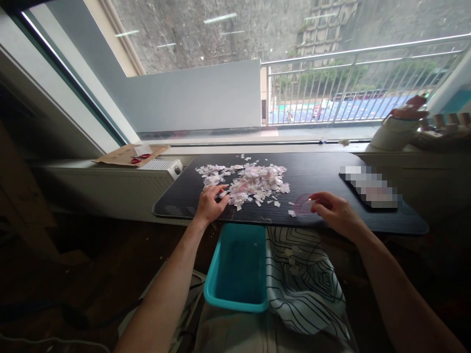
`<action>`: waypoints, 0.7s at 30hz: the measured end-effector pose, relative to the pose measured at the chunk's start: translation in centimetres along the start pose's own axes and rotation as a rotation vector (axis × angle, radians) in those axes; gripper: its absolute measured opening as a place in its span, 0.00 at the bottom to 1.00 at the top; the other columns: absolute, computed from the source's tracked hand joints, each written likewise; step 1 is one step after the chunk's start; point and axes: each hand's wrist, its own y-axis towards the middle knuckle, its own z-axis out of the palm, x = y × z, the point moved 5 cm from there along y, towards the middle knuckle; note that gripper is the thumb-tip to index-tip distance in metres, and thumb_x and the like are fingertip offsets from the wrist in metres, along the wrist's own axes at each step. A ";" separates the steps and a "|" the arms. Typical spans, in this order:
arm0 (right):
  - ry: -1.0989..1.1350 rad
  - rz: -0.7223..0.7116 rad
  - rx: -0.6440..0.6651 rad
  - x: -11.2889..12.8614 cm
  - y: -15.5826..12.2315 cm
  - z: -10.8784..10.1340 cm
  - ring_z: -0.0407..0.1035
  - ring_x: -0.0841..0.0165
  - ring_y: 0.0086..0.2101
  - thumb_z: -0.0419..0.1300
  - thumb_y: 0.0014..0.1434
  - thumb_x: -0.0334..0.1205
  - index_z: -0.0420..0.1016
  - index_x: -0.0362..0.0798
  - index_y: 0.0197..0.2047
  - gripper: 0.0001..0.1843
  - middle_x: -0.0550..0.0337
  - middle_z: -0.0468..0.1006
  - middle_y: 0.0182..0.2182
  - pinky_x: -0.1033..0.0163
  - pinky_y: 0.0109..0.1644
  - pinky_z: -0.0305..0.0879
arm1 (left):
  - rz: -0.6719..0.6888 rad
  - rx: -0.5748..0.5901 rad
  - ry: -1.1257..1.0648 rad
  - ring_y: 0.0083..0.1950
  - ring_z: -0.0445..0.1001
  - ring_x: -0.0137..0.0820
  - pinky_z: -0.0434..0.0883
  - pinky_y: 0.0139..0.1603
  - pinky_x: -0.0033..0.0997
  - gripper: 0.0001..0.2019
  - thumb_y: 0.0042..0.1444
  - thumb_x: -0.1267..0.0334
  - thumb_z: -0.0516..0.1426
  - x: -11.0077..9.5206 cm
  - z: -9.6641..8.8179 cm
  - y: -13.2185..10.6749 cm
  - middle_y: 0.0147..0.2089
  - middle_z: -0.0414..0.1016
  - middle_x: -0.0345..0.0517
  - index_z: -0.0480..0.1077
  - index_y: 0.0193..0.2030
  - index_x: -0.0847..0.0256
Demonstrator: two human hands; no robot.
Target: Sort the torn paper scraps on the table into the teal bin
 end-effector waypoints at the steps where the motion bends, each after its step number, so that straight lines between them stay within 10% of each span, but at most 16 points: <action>1: 0.007 -0.001 -0.010 0.0 -0.1 -0.1 0.73 0.66 0.30 0.57 0.52 0.40 0.73 0.49 0.41 0.12 0.59 0.79 0.28 0.60 0.36 0.67 | -0.001 0.001 0.001 0.43 0.71 0.37 0.67 0.50 0.38 0.13 0.53 0.60 0.55 0.0 0.0 0.0 0.38 0.74 0.44 0.72 0.44 0.57; 21: 0.174 0.057 0.052 0.7 -1.6 -0.5 0.74 0.66 0.30 0.60 0.48 0.43 0.75 0.49 0.36 0.12 0.58 0.80 0.28 0.61 0.36 0.71 | -0.002 0.004 0.001 0.43 0.71 0.38 0.67 0.50 0.38 0.13 0.53 0.59 0.55 -0.1 0.0 0.0 0.38 0.74 0.45 0.72 0.44 0.58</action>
